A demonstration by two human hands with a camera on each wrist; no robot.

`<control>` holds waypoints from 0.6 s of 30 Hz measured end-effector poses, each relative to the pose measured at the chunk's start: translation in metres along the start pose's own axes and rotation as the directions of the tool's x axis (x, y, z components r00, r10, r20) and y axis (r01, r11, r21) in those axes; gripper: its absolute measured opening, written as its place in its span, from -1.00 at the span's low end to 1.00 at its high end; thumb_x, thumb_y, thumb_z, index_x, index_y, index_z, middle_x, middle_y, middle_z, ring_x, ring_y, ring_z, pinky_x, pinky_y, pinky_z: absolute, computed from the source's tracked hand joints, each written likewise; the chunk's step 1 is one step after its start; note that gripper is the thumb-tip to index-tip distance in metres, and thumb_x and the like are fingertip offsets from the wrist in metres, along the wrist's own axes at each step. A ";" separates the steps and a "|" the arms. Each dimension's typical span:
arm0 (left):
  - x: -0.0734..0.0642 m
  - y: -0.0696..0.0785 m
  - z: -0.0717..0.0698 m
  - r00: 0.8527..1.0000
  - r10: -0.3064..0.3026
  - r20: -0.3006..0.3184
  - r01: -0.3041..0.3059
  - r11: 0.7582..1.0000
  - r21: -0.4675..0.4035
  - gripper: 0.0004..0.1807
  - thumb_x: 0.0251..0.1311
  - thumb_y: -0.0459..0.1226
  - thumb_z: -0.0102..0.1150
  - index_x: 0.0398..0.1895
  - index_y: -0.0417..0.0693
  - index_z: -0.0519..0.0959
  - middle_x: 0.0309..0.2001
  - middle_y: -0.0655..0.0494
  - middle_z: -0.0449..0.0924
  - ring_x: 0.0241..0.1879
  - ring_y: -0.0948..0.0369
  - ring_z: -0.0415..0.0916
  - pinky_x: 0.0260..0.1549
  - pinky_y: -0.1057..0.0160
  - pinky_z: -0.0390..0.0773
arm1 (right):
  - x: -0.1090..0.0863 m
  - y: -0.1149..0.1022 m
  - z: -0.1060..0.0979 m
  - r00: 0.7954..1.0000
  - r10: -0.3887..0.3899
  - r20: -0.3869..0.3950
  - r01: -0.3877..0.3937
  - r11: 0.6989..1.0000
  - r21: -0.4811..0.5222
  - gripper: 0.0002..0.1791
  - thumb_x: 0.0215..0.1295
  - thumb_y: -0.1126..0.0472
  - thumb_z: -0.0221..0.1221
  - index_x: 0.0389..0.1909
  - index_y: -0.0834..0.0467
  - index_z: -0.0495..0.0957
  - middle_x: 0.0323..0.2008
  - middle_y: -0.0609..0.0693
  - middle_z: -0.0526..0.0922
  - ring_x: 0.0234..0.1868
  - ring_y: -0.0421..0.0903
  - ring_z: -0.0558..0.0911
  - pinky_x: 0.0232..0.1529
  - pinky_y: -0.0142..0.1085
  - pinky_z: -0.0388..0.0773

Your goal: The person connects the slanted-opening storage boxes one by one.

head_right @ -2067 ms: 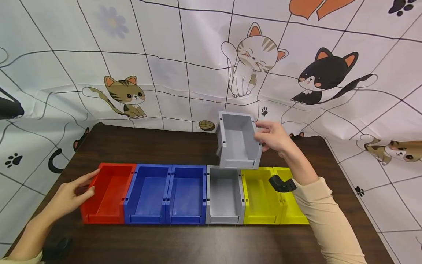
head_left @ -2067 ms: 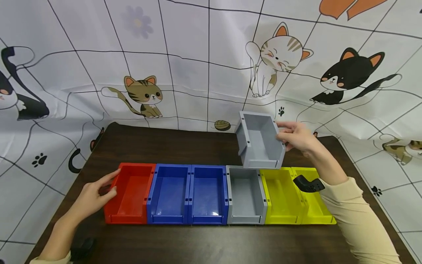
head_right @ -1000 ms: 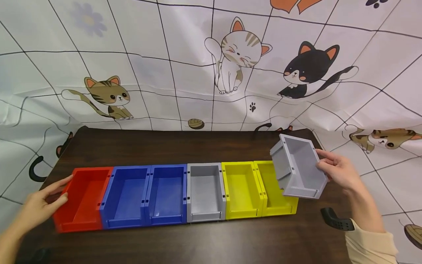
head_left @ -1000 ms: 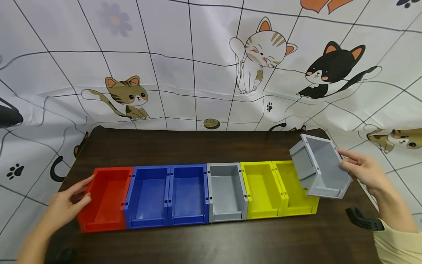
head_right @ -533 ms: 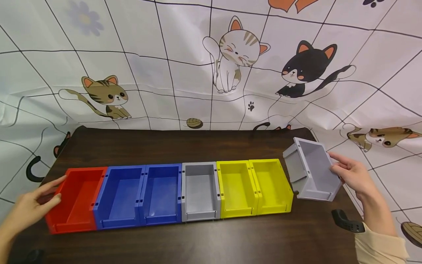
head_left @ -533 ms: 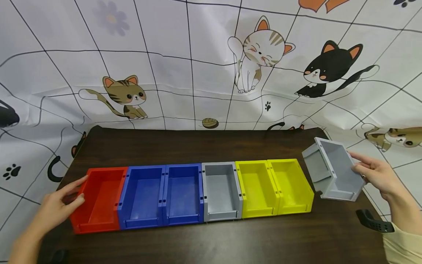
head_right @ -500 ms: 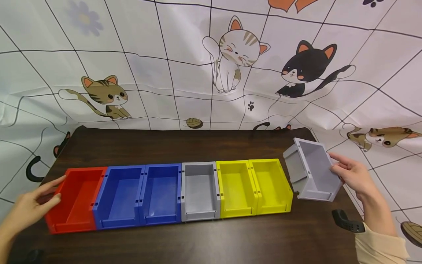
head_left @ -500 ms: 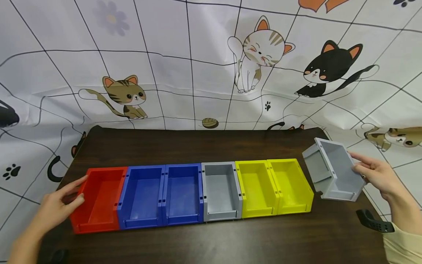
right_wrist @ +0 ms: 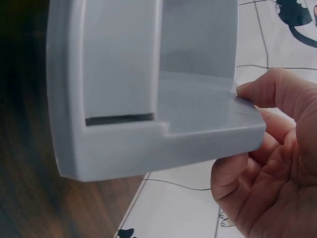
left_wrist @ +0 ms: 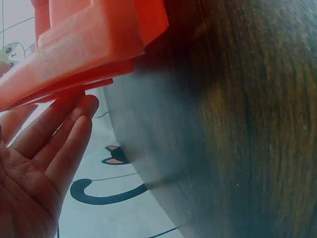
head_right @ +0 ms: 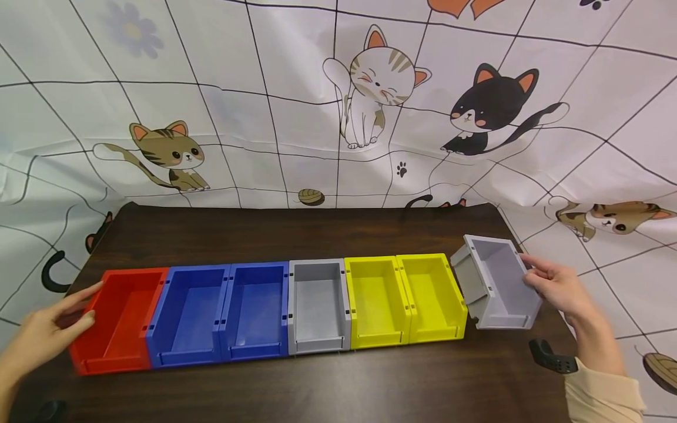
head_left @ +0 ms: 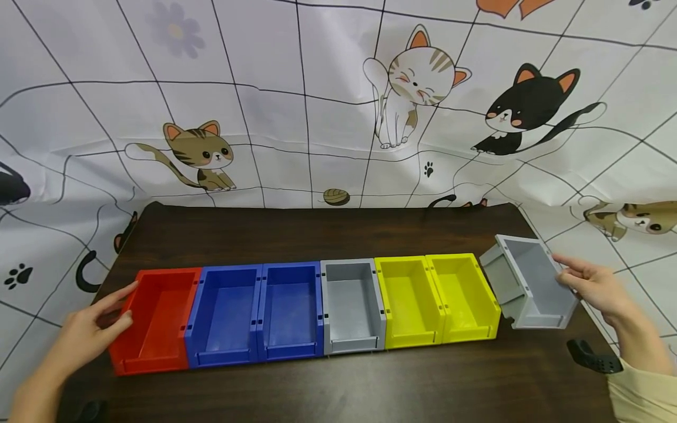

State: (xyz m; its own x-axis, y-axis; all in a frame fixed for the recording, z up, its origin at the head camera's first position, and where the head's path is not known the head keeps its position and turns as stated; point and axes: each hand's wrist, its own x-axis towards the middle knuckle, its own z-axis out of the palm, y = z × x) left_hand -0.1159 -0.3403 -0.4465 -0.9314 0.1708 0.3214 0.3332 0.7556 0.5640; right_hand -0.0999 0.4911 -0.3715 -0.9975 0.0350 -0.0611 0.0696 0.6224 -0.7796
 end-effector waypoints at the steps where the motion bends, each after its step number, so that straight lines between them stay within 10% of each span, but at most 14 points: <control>1: 0.000 0.000 0.000 1.000 -0.003 0.002 0.003 1.000 0.002 -0.40 -0.10 -0.56 0.27 0.14 -0.36 0.43 -0.15 -0.55 0.50 -0.33 0.82 0.27 -0.44 0.80 0.33 | 0.000 0.002 0.001 1.000 -0.003 0.001 0.003 1.000 0.010 -0.42 0.33 0.34 0.05 -0.05 -0.55 0.38 -0.40 -0.47 0.57 -0.52 -0.36 0.47 -0.62 -0.42 0.36; 18: -0.001 0.001 -0.001 1.000 -0.012 0.018 0.012 1.000 0.010 -0.39 -0.07 -0.55 0.27 0.16 -0.34 0.42 -0.10 -0.54 0.49 -0.33 0.81 0.27 -0.47 0.79 0.33 | 0.008 0.008 0.006 0.999 -0.014 0.030 0.012 0.999 0.046 -0.38 0.31 0.39 0.02 -0.11 -0.57 0.41 -0.51 -0.34 0.54 -0.59 -0.34 0.40 -0.66 -0.43 0.31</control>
State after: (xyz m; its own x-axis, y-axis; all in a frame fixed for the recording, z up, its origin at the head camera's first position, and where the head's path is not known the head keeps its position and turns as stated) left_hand -0.1149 -0.3404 -0.4457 -0.9379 0.1726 0.3009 0.3202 0.7641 0.5600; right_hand -0.1071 0.4920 -0.3816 -0.9976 0.0033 -0.0689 0.0577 0.5862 -0.8081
